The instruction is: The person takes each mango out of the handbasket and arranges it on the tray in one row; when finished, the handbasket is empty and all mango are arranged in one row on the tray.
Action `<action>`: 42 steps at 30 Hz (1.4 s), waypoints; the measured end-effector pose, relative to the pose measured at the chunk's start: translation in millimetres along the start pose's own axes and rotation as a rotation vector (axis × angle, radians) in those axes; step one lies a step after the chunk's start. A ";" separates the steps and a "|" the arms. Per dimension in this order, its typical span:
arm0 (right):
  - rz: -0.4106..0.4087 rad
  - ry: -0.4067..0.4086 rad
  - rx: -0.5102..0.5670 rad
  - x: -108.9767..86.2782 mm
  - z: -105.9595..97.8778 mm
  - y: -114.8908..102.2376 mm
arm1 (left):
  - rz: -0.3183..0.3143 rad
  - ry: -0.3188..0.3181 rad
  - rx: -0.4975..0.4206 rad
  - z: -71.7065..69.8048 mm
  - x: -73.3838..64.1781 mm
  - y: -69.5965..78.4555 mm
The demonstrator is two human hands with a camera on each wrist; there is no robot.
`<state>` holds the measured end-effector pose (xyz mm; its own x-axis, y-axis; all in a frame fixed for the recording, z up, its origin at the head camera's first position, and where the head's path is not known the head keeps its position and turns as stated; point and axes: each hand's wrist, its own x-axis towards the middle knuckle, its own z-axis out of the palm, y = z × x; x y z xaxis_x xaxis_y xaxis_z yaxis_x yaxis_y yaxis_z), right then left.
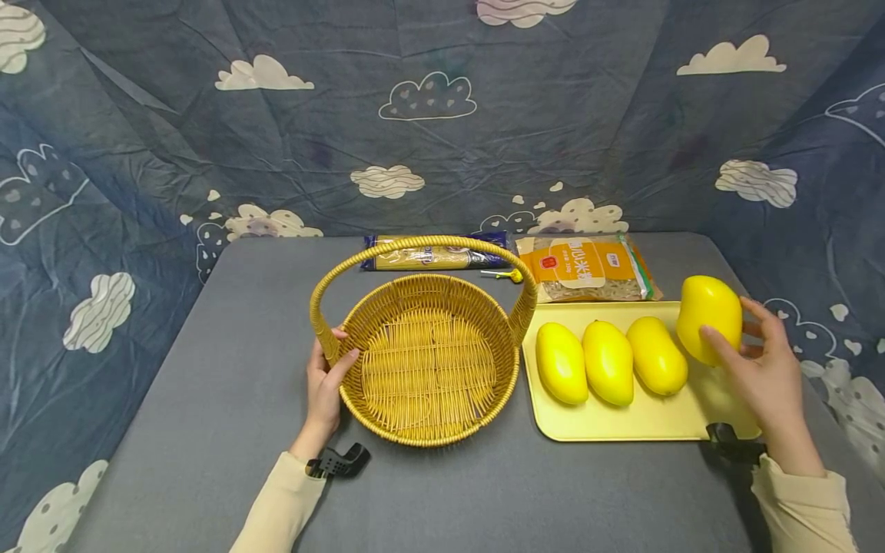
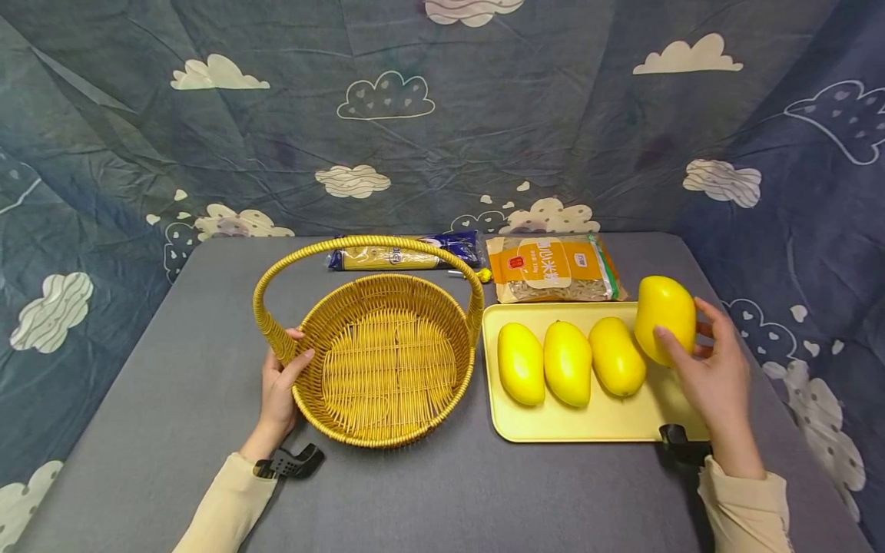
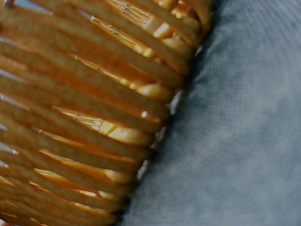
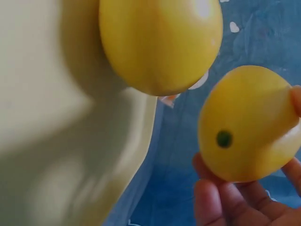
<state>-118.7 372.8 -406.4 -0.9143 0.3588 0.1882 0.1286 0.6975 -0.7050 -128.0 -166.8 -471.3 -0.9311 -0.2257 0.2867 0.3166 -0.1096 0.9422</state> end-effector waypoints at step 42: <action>0.185 -0.348 -0.194 14.4 2.3 30.0 | 0.027 -0.012 0.014 -1.7 0.3 -2.2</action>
<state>-128.8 397.6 -426.4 -0.9396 0.2819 -0.1939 0.3420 0.7568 -0.5571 -128.7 -168.2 -473.5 -0.9243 -0.2169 0.3142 0.3394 -0.0903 0.9363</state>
